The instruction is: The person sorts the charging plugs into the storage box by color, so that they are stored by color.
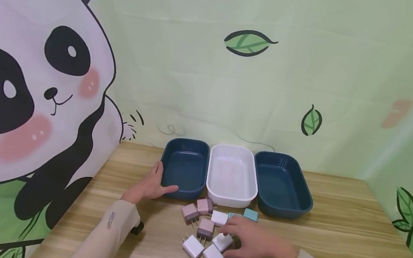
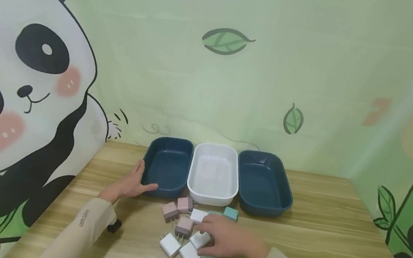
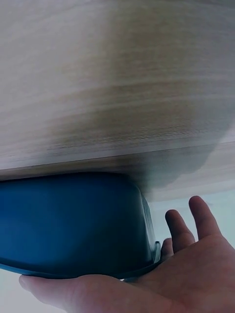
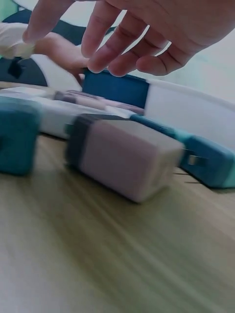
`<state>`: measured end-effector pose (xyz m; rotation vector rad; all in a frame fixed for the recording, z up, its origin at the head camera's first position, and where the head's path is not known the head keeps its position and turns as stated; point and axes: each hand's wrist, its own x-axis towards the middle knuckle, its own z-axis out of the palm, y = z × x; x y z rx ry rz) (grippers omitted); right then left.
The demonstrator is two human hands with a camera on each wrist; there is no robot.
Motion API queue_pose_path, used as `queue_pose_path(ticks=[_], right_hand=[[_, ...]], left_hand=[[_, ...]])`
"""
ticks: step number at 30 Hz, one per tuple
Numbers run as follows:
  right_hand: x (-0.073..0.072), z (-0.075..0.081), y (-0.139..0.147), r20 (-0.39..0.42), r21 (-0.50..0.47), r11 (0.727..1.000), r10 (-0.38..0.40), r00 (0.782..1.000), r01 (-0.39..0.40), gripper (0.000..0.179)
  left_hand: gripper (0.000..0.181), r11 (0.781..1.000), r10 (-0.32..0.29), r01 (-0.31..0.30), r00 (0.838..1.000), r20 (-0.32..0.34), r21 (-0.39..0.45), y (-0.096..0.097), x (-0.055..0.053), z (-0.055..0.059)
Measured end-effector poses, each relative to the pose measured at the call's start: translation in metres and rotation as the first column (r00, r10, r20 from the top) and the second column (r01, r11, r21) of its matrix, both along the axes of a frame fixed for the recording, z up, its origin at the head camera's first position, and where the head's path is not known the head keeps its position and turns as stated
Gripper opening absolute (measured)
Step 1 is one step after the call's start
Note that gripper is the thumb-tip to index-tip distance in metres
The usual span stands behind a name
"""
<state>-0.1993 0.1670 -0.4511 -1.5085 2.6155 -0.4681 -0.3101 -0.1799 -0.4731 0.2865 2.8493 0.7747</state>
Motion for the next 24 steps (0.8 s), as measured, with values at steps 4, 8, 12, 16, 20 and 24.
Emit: queue_pose_path(ticks=[4,8,12,16,20,24], right_hand=[[0.001,-0.002,-0.011,0.052,0.074,0.996,0.049,0.997,-0.053,0.049],[0.0,-0.003,-0.018,0.107,0.113,0.99,0.074,0.992,-0.086,0.049],[-0.002,-0.004,-0.023,0.104,0.122,0.986,0.105,0.989,-0.118,0.047],[-0.005,-0.006,-0.027,0.104,0.142,0.978,0.135,0.985,-0.149,0.047],[-0.007,-0.01,-0.029,0.11,0.17,0.972,0.143,0.984,-0.161,0.047],[-0.009,-0.012,-0.03,0.095,0.189,0.967,0.155,0.983,-0.171,0.045]], left_hand=[[0.114,1.0,-0.005,0.005,1.0,0.004,-0.009,0.001,0.001,0.003],[0.114,1.0,-0.005,0.005,1.0,0.003,-0.014,0.001,0.001,0.003],[0.114,1.0,-0.003,0.003,1.0,0.0,-0.012,0.001,0.0,0.001],[0.114,1.0,-0.006,0.006,1.0,-0.004,-0.009,0.0,-0.001,0.0],[0.114,1.0,-0.006,0.006,1.0,-0.005,-0.007,0.0,-0.001,0.0],[0.114,1.0,-0.003,0.003,1.0,-0.007,0.006,0.0,0.0,-0.001]])
